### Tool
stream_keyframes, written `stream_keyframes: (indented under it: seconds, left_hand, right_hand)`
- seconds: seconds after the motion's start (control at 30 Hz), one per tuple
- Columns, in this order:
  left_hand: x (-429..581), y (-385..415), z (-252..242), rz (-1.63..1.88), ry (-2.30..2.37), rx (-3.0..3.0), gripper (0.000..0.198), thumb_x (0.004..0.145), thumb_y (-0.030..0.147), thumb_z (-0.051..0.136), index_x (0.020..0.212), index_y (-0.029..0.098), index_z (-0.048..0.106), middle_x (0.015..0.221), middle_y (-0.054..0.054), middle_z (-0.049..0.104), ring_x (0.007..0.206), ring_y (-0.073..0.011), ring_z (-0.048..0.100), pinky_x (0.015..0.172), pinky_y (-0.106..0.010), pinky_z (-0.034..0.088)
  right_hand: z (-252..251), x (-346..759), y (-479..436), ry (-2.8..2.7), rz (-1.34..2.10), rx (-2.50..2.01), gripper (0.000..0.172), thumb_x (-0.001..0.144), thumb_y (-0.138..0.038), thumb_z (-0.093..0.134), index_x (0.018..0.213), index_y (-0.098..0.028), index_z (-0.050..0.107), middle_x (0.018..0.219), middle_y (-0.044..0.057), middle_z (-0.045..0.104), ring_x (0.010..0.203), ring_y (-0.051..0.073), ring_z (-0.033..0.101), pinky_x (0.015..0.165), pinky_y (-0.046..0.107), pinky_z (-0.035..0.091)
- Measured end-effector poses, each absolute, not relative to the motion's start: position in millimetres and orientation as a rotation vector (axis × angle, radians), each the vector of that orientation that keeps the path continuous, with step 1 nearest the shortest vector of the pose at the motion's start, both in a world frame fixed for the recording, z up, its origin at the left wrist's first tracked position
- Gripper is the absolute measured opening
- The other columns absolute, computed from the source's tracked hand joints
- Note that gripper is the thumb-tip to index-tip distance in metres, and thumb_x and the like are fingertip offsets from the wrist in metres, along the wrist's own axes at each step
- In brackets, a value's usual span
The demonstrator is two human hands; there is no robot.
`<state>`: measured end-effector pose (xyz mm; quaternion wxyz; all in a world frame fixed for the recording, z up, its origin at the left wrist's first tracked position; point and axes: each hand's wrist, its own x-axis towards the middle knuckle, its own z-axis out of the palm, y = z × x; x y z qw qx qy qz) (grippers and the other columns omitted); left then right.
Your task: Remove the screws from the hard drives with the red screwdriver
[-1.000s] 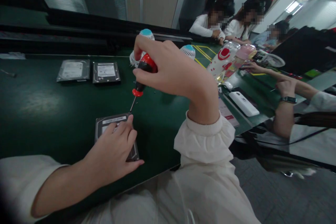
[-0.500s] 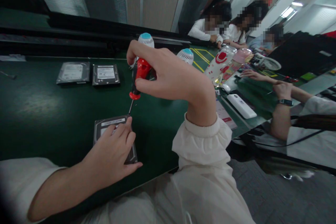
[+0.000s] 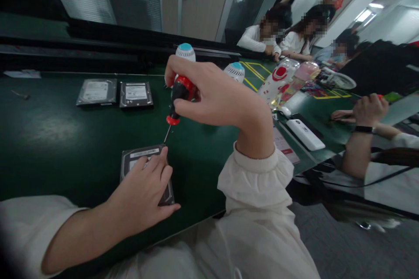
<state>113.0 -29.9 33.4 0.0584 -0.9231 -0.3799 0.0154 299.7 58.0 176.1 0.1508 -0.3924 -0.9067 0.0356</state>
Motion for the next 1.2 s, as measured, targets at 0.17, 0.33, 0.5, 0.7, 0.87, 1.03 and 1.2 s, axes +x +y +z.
stream_keyframes:
  seconds: [0.17,0.33,0.5,0.7,0.87,1.03,1.2]
  left_hand:
    - [113.0,-29.1,32.8,0.071,-1.141,-2.782,0.077,0.082,0.073,0.057,0.115,0.005,0.071,0.147,-0.035,0.051,0.123,-0.0453,0.059,0.094,-0.052,0.046]
    - [112.4,-29.7,33.0,0.067,-1.141,-2.771,0.078,0.082,0.075,0.055,0.115,0.006,0.07,0.147,-0.034,0.052,0.123,-0.0447,0.059,0.094,-0.052,0.045]
    - [112.5,-30.9,32.7,0.069,-1.141,-2.782,0.079,0.082,0.074,0.056,0.115,0.004,0.07,0.147,-0.035,0.051,0.124,-0.0447,0.058,0.095,-0.051,0.045]
    - [113.8,-30.1,32.7,0.095,-1.15,-2.784,0.079,0.082,0.074,0.056,0.116,0.004,0.07,0.148,-0.035,0.05,0.126,-0.045,0.057,0.096,-0.051,0.045]
    - [112.9,-30.9,32.7,0.06,-1.147,-2.767,0.078,0.082,0.075,0.056,0.116,0.006,0.07,0.148,-0.033,0.051,0.126,-0.0435,0.058,0.095,-0.051,0.045]
    - [113.4,-30.5,32.6,0.086,-1.151,-2.772,0.076,0.081,0.074,0.057,0.115,0.008,0.071,0.147,-0.031,0.053,0.127,-0.0435,0.057,0.095,-0.05,0.046]
    - [113.4,-30.5,32.3,0.046,-1.154,-2.782,0.077,0.081,0.072,0.059,0.114,0.004,0.071,0.147,-0.035,0.051,0.129,-0.0451,0.057,0.096,-0.051,0.047]
  right_hand:
    - [174.6,299.9,59.1,-2.527,-0.027,-1.246,0.031,0.093,-0.045,0.05,0.104,-0.019,0.062,0.093,0.004,0.064,0.075,0.013,0.049,0.076,0.031,0.035]
    - [176.7,300.0,54.6,-2.564,0.1,-1.198,0.044,0.079,-0.025,0.059,0.123,-0.02,0.051,0.095,0.003,0.062,0.074,0.014,0.05,0.073,0.03,0.038]
    - [175.9,299.7,55.5,-2.588,0.012,-1.162,0.043,0.091,-0.053,0.054,0.117,-0.018,0.057,0.106,0.006,0.064,0.082,0.015,0.053,0.08,0.032,0.039]
    - [176.1,297.8,54.3,-2.557,0.085,-1.217,0.046,0.082,-0.028,0.06,0.125,-0.018,0.051,0.096,0.004,0.062,0.075,0.014,0.051,0.073,0.03,0.039]
    - [175.3,298.6,55.5,-2.533,0.023,-1.231,0.038,0.088,-0.043,0.058,0.117,-0.019,0.054,0.102,0.005,0.063,0.08,0.014,0.054,0.075,0.03,0.039]
    - [174.9,301.3,56.8,-2.543,0.094,-1.223,0.04,0.081,-0.031,0.062,0.117,-0.018,0.053,0.101,0.004,0.063,0.078,0.013,0.052,0.073,0.028,0.04]
    - [177.1,297.4,54.2,-2.603,0.125,-1.111,0.038,0.081,-0.027,0.061,0.118,-0.017,0.052,0.106,0.004,0.06,0.081,0.012,0.05,0.078,0.028,0.041]
